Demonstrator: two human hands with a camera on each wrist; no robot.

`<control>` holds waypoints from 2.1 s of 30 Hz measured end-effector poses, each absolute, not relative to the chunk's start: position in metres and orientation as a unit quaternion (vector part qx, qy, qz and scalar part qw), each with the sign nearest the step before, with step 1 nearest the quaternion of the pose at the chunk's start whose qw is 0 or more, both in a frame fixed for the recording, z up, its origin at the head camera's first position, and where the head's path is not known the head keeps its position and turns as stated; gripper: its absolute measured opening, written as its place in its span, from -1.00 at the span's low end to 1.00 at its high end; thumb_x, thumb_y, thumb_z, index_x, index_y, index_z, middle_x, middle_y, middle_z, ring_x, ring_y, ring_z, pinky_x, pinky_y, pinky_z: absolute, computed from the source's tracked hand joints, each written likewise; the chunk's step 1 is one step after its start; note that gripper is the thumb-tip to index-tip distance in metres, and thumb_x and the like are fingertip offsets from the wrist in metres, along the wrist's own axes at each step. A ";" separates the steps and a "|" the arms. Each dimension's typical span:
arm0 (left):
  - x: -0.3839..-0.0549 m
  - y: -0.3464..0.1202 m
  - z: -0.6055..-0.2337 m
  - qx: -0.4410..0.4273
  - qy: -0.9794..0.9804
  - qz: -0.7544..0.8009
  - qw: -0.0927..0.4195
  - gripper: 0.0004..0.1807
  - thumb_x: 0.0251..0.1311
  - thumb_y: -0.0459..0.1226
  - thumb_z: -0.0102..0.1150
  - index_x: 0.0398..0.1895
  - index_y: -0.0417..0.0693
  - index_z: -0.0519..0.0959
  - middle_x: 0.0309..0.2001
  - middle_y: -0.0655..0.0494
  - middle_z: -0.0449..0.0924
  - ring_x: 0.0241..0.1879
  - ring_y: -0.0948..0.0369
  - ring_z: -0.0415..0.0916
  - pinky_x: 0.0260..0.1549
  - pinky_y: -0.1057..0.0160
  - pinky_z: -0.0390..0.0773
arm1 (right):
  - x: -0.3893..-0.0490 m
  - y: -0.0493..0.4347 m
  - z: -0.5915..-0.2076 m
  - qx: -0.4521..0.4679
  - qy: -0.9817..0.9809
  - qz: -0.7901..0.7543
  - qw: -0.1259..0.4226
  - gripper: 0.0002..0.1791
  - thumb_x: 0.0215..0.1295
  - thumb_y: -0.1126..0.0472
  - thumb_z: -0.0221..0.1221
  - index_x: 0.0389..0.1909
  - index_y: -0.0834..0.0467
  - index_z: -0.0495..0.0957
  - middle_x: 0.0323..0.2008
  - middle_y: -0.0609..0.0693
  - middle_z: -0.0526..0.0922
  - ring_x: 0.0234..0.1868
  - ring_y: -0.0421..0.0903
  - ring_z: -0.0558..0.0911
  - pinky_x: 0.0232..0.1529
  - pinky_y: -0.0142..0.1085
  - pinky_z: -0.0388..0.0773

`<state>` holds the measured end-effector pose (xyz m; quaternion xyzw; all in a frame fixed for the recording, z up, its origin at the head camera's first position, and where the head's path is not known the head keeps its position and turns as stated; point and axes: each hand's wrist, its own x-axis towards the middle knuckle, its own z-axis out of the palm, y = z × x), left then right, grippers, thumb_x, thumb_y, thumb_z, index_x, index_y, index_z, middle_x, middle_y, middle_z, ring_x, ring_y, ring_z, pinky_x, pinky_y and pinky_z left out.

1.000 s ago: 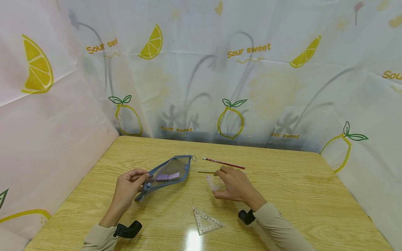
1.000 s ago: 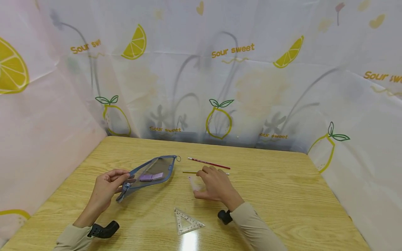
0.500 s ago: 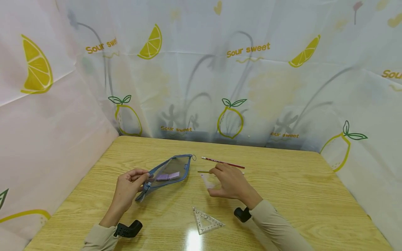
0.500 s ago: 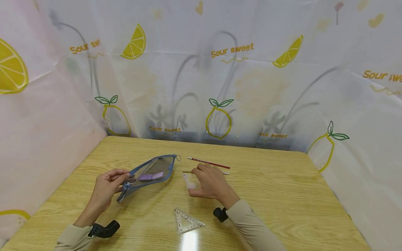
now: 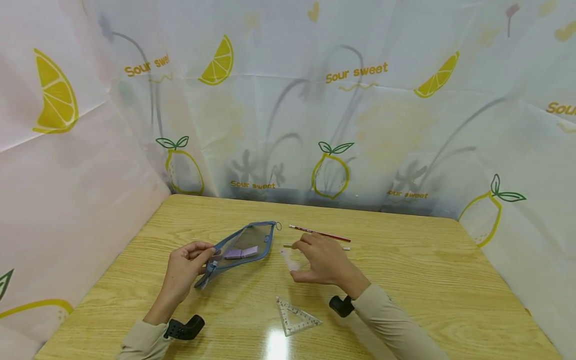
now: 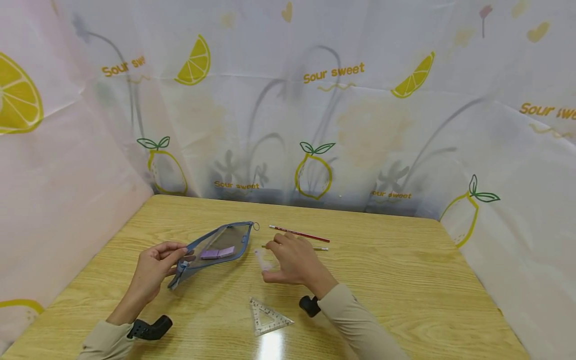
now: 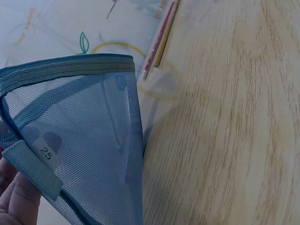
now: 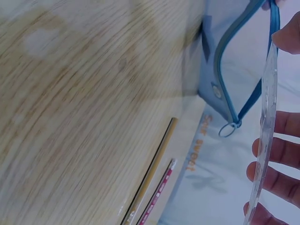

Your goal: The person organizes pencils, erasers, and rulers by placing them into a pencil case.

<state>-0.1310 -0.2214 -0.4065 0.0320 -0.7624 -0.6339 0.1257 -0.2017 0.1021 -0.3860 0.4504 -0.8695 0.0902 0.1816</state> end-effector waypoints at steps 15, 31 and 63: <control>-0.131 -0.222 -0.407 0.026 -0.763 -0.634 0.124 -0.68 0.32 -0.25 0.21 -0.11 -0.42 0.58 -0.29 -0.06 0.70 -0.34 0.28 0.61 -0.45 0.24 0.61 | -0.201 0.080 -0.381 0.468 -0.860 0.082 0.183 -0.46 0.11 -0.25 0.21 -0.04 0.05 0.64 -0.24 -0.09 0.56 -0.34 -0.16 0.52 -0.48 -0.34 0.43; -0.133 -0.221 -0.409 0.040 -0.754 -0.644 0.125 -0.75 0.32 -0.34 0.18 -0.13 -0.45 0.57 -0.34 -0.05 0.70 -0.39 0.26 0.62 -0.50 0.25 0.62 | -0.206 0.062 -0.378 0.455 -0.872 0.077 0.163 -0.44 0.15 -0.28 0.17 -0.02 0.04 0.65 -0.21 -0.09 0.57 -0.33 -0.16 0.54 -0.42 -0.29 0.49; -0.135 -0.218 -0.406 0.023 -0.761 -0.637 0.122 -0.73 0.32 -0.30 0.21 -0.13 -0.41 0.58 -0.32 -0.03 0.70 -0.36 0.27 0.62 -0.47 0.25 0.61 | -0.218 0.026 -0.371 0.424 -0.898 0.061 0.097 -0.43 0.20 -0.31 0.14 0.01 0.03 0.64 -0.11 -0.08 0.59 -0.16 -0.10 0.58 -0.30 -0.23 0.54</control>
